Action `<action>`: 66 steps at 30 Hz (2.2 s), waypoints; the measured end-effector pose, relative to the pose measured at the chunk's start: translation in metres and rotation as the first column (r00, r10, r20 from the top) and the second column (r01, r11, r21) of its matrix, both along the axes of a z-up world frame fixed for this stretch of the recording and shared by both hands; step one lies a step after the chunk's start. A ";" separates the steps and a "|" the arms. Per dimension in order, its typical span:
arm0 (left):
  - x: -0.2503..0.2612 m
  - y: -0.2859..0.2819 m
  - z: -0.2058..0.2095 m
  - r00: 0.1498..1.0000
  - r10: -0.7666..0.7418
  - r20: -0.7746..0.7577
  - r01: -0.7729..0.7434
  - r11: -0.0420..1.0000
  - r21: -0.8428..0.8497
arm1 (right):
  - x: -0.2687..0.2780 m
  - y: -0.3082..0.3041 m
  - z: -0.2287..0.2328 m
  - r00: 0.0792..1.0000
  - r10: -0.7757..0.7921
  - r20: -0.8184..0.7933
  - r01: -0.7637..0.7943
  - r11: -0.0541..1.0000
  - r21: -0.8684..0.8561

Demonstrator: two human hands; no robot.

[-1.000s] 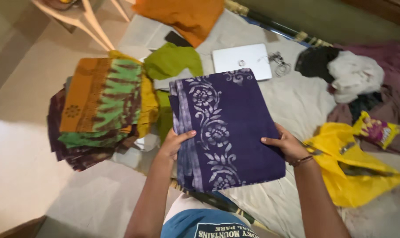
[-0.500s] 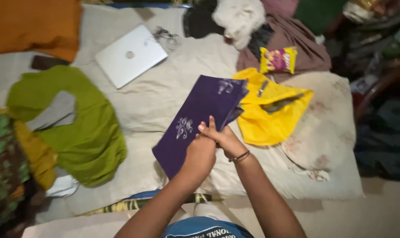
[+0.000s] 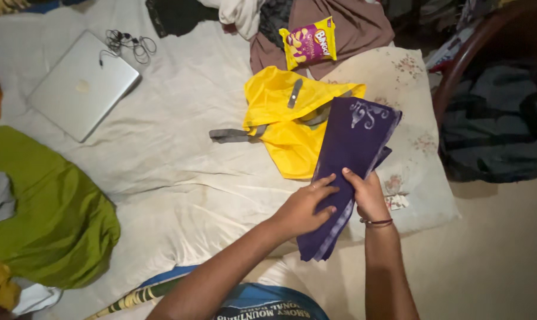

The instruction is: The person packs various fabrics and clothes into a yellow bag and a larger grey duffel bag by hand, folding the items and placing them inside before closing the duffel bag.

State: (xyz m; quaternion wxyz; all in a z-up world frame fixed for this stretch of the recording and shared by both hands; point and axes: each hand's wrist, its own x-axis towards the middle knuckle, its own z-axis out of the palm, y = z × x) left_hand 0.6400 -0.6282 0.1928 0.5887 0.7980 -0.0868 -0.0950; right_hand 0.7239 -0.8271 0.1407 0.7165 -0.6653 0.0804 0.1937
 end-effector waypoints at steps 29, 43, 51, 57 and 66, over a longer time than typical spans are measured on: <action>-0.362 0.328 -0.151 0.100 0.984 -0.148 -0.995 0.100 -0.005 | -0.049 0.396 -0.141 0.512 0.852 -0.112 -0.841 0.470 -0.267; -0.572 0.558 -0.128 -0.034 0.947 0.319 -0.459 -0.298 0.837 | -0.224 0.542 -0.123 0.204 0.942 -0.265 -0.972 0.161 -0.173; -0.678 0.667 -0.142 -0.472 0.849 0.238 -0.354 -0.430 0.831 | -0.219 0.538 -0.137 0.148 0.926 -0.347 -0.951 0.037 -0.306; -0.748 0.713 -0.152 -0.430 0.903 -0.019 -0.457 -0.199 0.867 | -0.211 0.512 -0.160 0.334 0.847 -0.413 -0.932 0.230 -0.280; -0.802 0.715 -0.199 -0.652 0.749 -0.118 -0.554 -0.365 0.748 | -0.231 0.544 -0.173 0.262 0.898 -0.353 -0.965 0.249 -0.083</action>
